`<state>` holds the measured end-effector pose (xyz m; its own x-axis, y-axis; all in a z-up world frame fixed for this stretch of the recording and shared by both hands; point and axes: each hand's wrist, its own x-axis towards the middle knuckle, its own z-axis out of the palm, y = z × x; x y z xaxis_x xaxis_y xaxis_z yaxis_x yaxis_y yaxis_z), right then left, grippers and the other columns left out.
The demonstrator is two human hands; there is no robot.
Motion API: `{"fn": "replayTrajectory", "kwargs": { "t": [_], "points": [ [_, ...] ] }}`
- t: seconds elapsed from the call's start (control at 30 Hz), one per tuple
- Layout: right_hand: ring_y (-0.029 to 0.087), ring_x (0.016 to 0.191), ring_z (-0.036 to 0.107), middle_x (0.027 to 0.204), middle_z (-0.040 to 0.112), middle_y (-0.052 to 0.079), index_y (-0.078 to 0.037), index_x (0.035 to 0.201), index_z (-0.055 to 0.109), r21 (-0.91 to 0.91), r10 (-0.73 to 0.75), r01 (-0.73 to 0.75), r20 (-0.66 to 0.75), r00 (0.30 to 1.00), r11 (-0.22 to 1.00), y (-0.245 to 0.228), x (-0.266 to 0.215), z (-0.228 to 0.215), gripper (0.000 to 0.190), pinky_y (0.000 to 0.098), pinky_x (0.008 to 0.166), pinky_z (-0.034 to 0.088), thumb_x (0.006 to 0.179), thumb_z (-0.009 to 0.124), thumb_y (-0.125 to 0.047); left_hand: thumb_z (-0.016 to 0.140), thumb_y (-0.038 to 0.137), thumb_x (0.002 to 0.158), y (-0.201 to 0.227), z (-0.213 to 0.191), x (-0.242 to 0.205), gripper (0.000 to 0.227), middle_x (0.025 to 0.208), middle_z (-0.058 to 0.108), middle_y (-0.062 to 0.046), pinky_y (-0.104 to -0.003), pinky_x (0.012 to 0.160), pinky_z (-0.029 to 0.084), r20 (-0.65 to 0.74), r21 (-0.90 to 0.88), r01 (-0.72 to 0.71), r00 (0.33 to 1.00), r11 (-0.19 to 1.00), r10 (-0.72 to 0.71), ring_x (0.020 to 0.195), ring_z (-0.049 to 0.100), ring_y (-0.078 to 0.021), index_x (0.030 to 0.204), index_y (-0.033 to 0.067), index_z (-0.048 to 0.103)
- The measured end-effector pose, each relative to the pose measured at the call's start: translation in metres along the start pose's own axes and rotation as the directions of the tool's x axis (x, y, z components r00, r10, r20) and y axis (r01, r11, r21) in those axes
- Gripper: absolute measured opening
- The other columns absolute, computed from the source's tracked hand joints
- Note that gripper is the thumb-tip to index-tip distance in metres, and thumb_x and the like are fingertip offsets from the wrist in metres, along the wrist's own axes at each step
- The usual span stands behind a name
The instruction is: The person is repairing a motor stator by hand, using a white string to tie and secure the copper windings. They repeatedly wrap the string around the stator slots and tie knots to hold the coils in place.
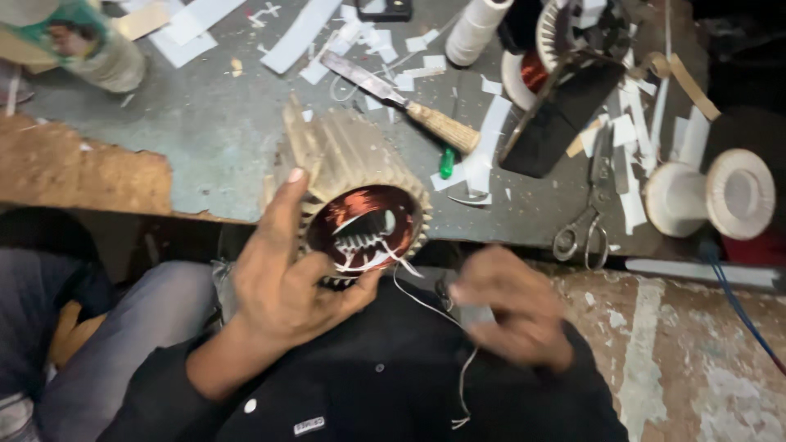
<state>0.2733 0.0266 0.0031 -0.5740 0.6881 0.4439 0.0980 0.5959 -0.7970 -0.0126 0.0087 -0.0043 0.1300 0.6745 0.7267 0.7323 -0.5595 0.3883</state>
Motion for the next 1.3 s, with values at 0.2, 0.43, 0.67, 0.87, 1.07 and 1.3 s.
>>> {"fn": "replayTrajectory", "kwargs": {
  "t": [0.2,0.43,0.67,0.87,1.07,1.3],
  "points": [
    [0.035,0.096,0.074,0.104,0.071,0.027,0.012,0.101,0.072,0.855,-0.441,0.037,0.23,0.868,0.518,0.003,-0.001,-0.01,0.022,0.0426,0.075,0.065,0.089,0.078,-0.005,0.094,0.032,0.083,0.002,-0.002,0.0,0.057,0.14,0.048,-0.041,-0.046,0.091,0.06,0.021,0.04,0.009,1.0,0.999,-0.01,0.121,0.065,-0.0539,0.101,0.0043,0.048],
    [0.023,0.064,0.056,0.079,0.058,0.016,0.01,0.09,0.073,0.906,-0.031,0.154,-0.155,0.987,0.395,-0.006,-0.028,0.007,0.008,0.0339,0.055,0.052,0.085,0.074,0.005,0.095,0.032,0.082,0.001,-0.002,-0.004,0.056,0.139,0.048,-0.042,-0.048,0.091,0.061,0.037,0.015,0.02,0.999,1.0,-0.021,0.121,0.064,-0.0543,0.101,0.0049,0.049],
    [0.018,0.067,0.06,0.08,0.058,0.009,0.005,0.096,0.066,-0.349,-0.169,0.045,-0.333,0.928,0.936,0.008,-0.032,0.021,0.017,0.0318,0.061,0.051,0.082,0.074,0.012,0.095,0.029,0.085,0.004,-0.002,-0.002,0.056,0.138,0.049,-0.039,-0.049,0.094,0.061,0.013,0.003,0.012,1.0,1.0,-0.012,0.121,0.064,-0.0527,0.108,0.0041,0.051],
    [0.019,0.066,0.057,0.08,0.054,0.007,0.004,0.101,0.064,-0.473,-0.207,0.087,-0.207,0.956,0.877,0.014,-0.038,0.024,0.023,0.0371,0.064,0.053,0.082,0.075,0.012,0.095,0.029,0.088,0.002,0.0,-0.002,0.057,0.142,0.048,-0.039,-0.051,0.097,0.061,0.008,0.0,0.01,1.0,1.0,-0.01,0.125,0.063,-0.0533,0.104,0.0049,0.046],
    [0.018,0.061,0.054,0.077,0.053,0.007,0.004,0.098,0.065,-0.545,-0.308,0.12,-0.268,0.913,0.83,0.025,-0.041,0.035,0.021,0.0364,0.058,0.051,0.082,0.076,0.011,0.093,0.027,0.086,0.003,-0.002,0.0,0.052,0.14,0.047,-0.039,-0.051,0.095,0.061,0.016,-0.022,0.01,1.0,1.0,-0.01,0.122,0.063,-0.0542,0.101,0.004,0.049],
    [0.015,0.06,0.061,0.076,0.066,0.006,-0.005,0.093,0.073,-0.504,-0.236,0.165,-0.081,0.968,0.848,0.045,-0.007,0.018,0.011,0.0249,0.05,0.044,0.086,0.081,-0.002,0.092,0.027,0.088,0.001,0.001,-0.001,0.055,0.141,0.046,-0.039,-0.053,0.096,0.061,-0.015,-0.041,-0.005,1.0,0.999,0.005,0.122,0.063,-0.0548,0.1,0.0038,0.043]
  ]
}}
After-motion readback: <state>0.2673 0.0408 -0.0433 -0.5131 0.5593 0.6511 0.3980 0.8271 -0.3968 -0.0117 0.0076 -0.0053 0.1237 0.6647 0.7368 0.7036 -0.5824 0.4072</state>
